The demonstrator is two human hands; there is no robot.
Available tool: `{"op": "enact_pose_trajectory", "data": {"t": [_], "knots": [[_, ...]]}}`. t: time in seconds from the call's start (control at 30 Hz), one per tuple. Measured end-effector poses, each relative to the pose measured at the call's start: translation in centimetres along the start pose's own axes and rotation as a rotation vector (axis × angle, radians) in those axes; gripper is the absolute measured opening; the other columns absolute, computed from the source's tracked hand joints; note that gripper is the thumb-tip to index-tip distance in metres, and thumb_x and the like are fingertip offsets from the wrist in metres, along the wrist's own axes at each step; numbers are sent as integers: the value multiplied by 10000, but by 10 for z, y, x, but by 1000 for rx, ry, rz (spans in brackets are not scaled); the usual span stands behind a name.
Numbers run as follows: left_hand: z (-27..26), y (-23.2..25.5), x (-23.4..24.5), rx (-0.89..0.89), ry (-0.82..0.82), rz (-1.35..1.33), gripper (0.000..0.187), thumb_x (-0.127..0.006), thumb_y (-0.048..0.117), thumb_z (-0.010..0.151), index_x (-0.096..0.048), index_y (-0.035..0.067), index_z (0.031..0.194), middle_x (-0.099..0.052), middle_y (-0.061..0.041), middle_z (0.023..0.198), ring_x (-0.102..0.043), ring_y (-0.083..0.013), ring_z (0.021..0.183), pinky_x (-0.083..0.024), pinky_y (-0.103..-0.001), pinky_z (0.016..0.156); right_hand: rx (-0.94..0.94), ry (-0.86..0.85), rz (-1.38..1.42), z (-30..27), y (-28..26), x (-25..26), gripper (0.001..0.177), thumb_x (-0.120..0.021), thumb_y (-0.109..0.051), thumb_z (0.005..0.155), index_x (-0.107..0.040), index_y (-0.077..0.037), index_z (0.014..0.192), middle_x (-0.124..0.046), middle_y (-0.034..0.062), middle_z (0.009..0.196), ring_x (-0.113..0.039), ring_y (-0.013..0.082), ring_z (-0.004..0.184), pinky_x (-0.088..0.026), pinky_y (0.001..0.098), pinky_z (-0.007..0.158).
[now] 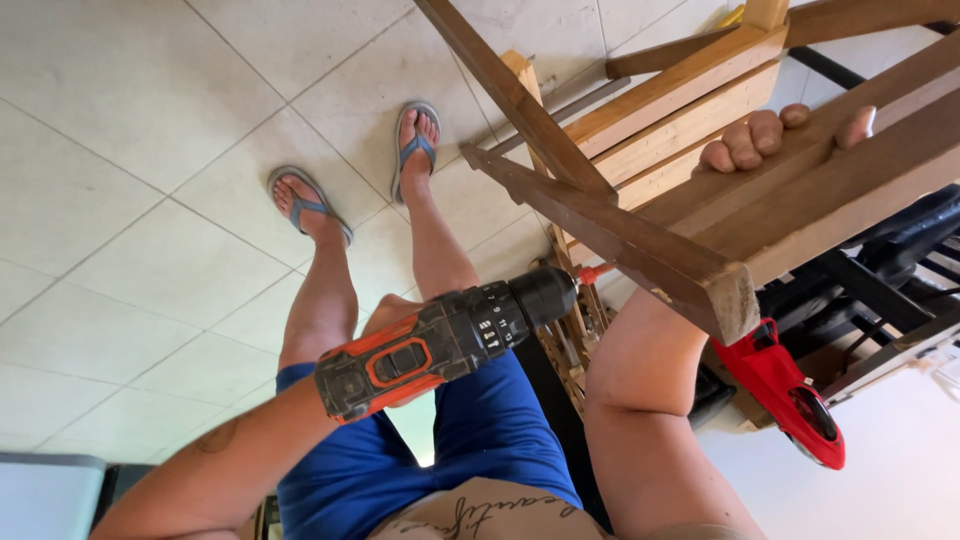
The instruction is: Assembling wooden chairs by driving screws into the frame and slats using a power drill.
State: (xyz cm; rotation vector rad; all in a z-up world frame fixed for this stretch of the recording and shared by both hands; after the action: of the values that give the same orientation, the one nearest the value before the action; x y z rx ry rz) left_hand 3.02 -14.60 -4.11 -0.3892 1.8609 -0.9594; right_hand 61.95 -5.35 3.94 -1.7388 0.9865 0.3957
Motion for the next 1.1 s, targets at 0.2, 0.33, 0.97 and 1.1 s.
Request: {"op": "enact_pose_trajectory", "data": {"t": [0.2, 0.33, 0.97, 1.1], "knots": [[5, 3, 4, 47, 0, -36, 522, -642, 490, 963, -676, 25, 1199, -724, -192, 1038, -724, -327, 877, -623, -447, 729, 8, -1, -28, -4, 2, 6, 708, -374, -678, 1087, -797, -169, 1337, -672, -73, 996, -494, 72, 800, -471, 262, 825], [7, -2, 6, 59, 8, -67, 533, -642, 498, 963, -678, 24, 1206, -728, -197, 1046, -728, -331, 883, -626, -451, 731, 19, -25, -48, 6, 7, -24, 692, -339, -663, 1103, -771, -176, 1337, -500, -31, 953, -430, 140, 884, -405, 297, 837], [11, -33, 8, 36, -5, -233, 585, -645, 534, 963, -684, 19, 1239, -744, -216, 1081, -750, -353, 911, -641, -468, 741, -45, -128, 60, 3, -1, -3, 770, -294, -648, 1159, -736, -101, 1473, -761, 92, 1291, -701, 233, 1127, -494, 413, 1065], [92, -42, -11, 23, -23, -285, 596, -646, 542, 963, -686, 18, 1246, -748, -220, 1088, -754, -357, 917, -644, -471, 743, -82, -118, -155, 10, -8, -3, 697, -284, -669, 1134, -733, -223, 1427, -529, -63, 935, -279, 132, 773, -355, 317, 817]]}}
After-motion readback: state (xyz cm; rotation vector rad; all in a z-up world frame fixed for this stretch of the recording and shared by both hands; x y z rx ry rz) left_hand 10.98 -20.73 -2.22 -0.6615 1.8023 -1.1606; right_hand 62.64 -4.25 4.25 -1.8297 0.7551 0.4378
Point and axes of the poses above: each hand's wrist, its own z-axis towards the middle knuckle, its own x-axis out of the back of the hand, y = z × x, the point moved 9 cm from there along z, towards the middle knuckle
